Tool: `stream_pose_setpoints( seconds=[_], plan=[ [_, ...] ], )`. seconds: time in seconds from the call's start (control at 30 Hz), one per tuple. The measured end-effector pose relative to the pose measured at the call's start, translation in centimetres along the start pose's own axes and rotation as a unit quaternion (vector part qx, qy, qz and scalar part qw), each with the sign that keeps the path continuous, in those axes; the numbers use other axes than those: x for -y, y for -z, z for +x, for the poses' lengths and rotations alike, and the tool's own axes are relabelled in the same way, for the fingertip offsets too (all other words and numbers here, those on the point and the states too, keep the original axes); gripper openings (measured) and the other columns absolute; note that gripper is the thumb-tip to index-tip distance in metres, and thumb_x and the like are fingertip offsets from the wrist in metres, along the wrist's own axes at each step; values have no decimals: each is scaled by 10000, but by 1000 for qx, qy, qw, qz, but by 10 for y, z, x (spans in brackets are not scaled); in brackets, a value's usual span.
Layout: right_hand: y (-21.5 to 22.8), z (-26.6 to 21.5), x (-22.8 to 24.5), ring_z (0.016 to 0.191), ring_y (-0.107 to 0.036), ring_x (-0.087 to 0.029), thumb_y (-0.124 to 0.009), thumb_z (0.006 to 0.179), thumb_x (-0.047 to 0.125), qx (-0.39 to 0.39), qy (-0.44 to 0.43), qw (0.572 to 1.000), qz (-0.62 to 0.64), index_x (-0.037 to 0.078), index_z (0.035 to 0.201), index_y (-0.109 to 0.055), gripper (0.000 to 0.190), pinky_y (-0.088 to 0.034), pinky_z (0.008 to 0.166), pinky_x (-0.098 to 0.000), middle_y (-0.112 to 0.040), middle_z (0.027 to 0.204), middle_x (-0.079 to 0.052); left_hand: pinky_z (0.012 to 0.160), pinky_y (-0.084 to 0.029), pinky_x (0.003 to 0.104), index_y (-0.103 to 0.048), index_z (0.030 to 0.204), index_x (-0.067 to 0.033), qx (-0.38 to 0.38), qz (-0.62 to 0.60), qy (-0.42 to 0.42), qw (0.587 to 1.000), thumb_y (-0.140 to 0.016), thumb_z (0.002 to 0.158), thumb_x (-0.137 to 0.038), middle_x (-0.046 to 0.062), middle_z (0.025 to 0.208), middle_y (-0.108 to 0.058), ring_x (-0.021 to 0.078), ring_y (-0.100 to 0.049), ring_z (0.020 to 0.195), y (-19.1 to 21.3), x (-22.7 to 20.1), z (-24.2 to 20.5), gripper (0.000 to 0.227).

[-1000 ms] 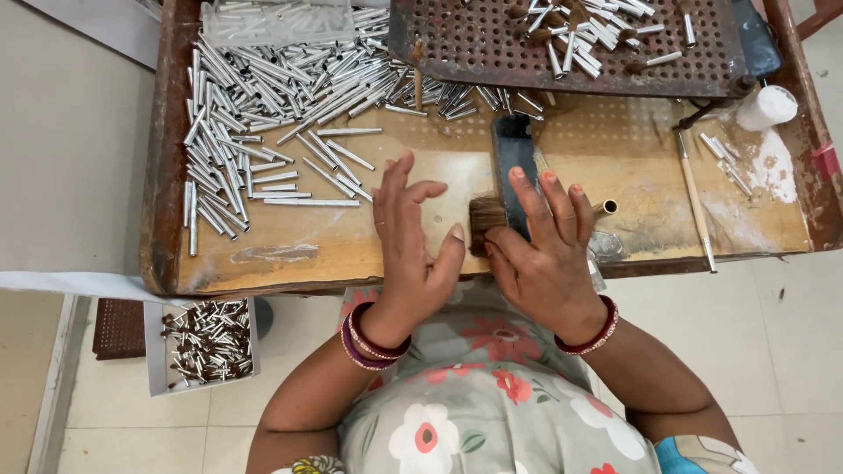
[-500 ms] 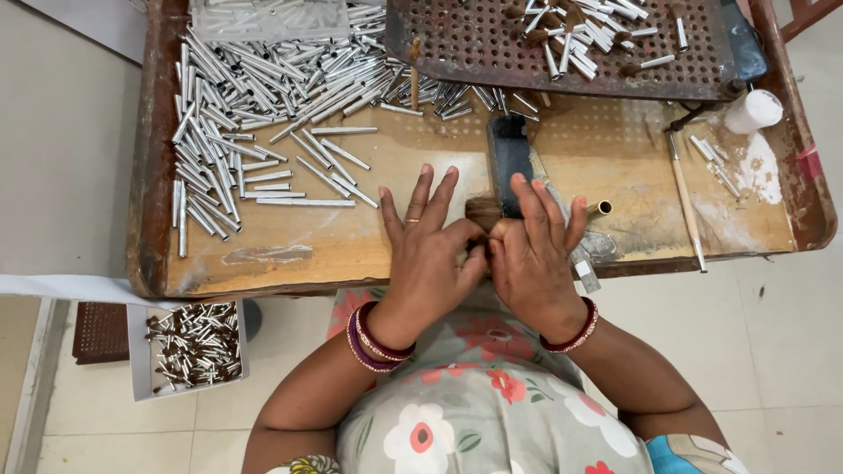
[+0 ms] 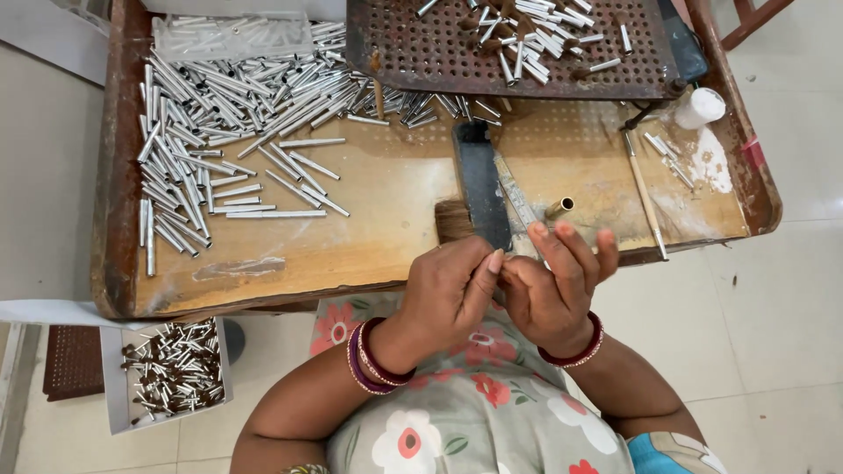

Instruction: The recorder is assembling brushes by inserting bundles of bristles into small metal tubes.

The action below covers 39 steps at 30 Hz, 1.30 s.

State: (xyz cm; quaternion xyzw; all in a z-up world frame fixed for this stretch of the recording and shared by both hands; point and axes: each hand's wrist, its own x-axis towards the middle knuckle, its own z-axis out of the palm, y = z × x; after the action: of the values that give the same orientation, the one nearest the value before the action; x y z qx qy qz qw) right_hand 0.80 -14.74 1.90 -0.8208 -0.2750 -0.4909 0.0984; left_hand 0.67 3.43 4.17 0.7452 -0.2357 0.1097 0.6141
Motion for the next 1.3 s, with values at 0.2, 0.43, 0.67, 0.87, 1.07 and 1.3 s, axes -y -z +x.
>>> stream_pose_setpoints(
  seconds=[0.2,0.43,0.67,0.87,1.07,1.3],
  plan=[
    [-1,-17,-8,1000,-708,-125,-755,935,217,92,-313,797,508,0,1205,-650,363,-574,863,-270,-709,1174,-91,637,-476,418,-594,953,-34,-26,9,-85,996,-585,1065,-100,137,813,-593,345,-618,717,-9,-3,5,130],
    [9,-31,-57,718,-682,-106,-731,1007,40,11,-321,850,417,0,1056,-728,64,-548,629,-228,-735,957,-86,625,-470,411,-586,937,-28,-86,39,-84,992,-563,1064,-98,131,784,-576,324,-591,678,-14,12,7,146],
    [37,24,-64,1379,-464,-333,-770,862,336,138,-210,942,223,-9,1275,-672,547,-387,1124,-452,-522,1462,-224,613,-468,373,-590,954,-25,-65,-6,-44,997,-542,1094,-129,129,775,-573,284,-596,659,-27,3,21,180],
    [-2,-43,-40,987,-686,-166,-800,967,257,7,-286,806,518,6,1190,-702,350,-558,886,-255,-718,1107,-115,595,-477,367,-596,976,-28,-12,-85,-37,996,-547,1089,-130,123,800,-606,275,-624,650,-46,-1,20,160],
    [-9,-43,-45,880,-686,-112,-738,1053,209,-107,-363,779,500,32,1049,-655,196,-580,787,-253,-709,1025,-55,609,-470,377,-604,969,-34,-43,0,-51,998,-578,1086,-117,129,781,-594,294,-617,654,-45,13,25,146],
    [-17,-32,-95,940,-669,-84,-689,1060,162,33,-417,795,439,-19,1089,-661,185,-549,858,-234,-744,1089,-71,631,-512,449,-430,1356,4,-57,205,-139,967,-729,876,-187,166,854,-664,360,-658,724,-66,24,69,597]
  ],
)
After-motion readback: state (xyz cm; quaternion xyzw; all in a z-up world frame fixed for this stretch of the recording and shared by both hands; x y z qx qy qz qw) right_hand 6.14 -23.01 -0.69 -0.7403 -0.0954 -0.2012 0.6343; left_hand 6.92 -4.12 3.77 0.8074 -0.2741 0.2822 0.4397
